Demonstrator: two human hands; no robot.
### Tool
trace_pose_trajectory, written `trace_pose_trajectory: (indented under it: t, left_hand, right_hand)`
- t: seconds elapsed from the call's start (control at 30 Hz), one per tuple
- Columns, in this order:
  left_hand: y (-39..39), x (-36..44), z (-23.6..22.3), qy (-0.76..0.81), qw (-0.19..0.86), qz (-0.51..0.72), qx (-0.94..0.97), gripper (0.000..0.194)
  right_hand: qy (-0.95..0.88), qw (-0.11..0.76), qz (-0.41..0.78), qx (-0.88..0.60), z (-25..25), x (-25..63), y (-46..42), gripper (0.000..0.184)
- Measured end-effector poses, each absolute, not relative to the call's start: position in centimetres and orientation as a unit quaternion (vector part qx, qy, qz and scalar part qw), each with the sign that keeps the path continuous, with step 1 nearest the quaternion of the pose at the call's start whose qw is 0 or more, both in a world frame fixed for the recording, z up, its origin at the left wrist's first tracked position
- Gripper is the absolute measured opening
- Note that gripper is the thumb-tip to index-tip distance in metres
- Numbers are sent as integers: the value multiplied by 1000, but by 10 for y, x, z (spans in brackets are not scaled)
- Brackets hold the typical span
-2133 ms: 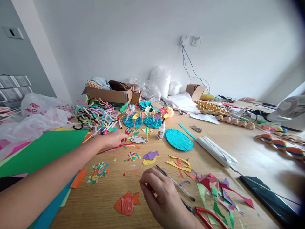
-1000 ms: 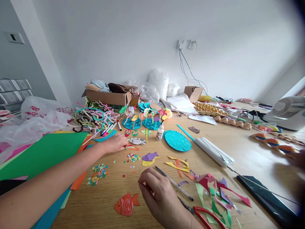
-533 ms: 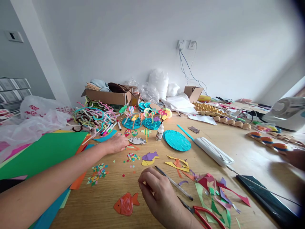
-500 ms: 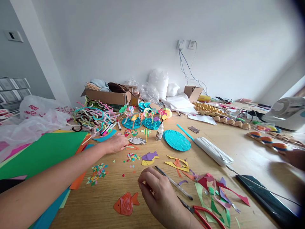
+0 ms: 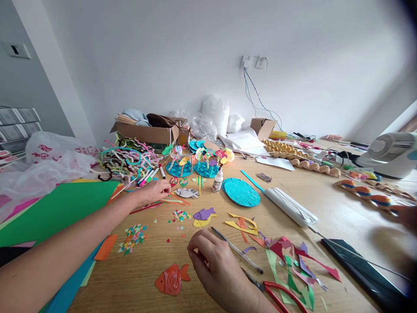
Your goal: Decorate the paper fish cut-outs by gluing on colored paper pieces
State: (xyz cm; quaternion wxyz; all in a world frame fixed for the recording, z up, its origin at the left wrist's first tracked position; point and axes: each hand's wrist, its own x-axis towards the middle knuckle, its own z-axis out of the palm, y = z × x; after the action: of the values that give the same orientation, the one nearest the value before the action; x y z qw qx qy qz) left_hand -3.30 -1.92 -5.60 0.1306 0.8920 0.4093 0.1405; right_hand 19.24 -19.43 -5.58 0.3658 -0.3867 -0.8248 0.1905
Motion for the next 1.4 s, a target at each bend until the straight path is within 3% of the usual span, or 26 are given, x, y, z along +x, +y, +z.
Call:
trace_pose_trajectory:
  t: [0.2,0.5,0.73,0.83,0.93,1.07,1.23,1.4]
  left_hand:
    - [-14,-38,-48,460,239,229,824,11]
    - [-14,-50,-39,479,391,363,697,26]
    - [-53,-28,-1,416,483,351,685,24]
    - [-85,-4,12,388,502,311,708,16]
    - [-115,17,19,374,446,238,778,8]
    - [-141,30,23,378,302,197,853,6]
    - [-155,30,19,395,174,162,887,9]
    - [-165,29,16,398,174,123,892,6]
  right_hand:
    - [-827,360,189,-389,-57,193,-195,18]
    - [-826,349,199,-395,-59,193,-194,18]
    - [-791,392,198,-427,-63,194,-187,15]
    - [-741,416,258,-460,-63,194,-184,11]
    - [-663,432,401,-461,-60,194,-182,7]
    - [-585,461,524,-412,-52,197,-183,25]
    - [-634,421,489,-426,-42,194,-185,23]
    - [-672,409,439,-434,-39,189,-190,16]
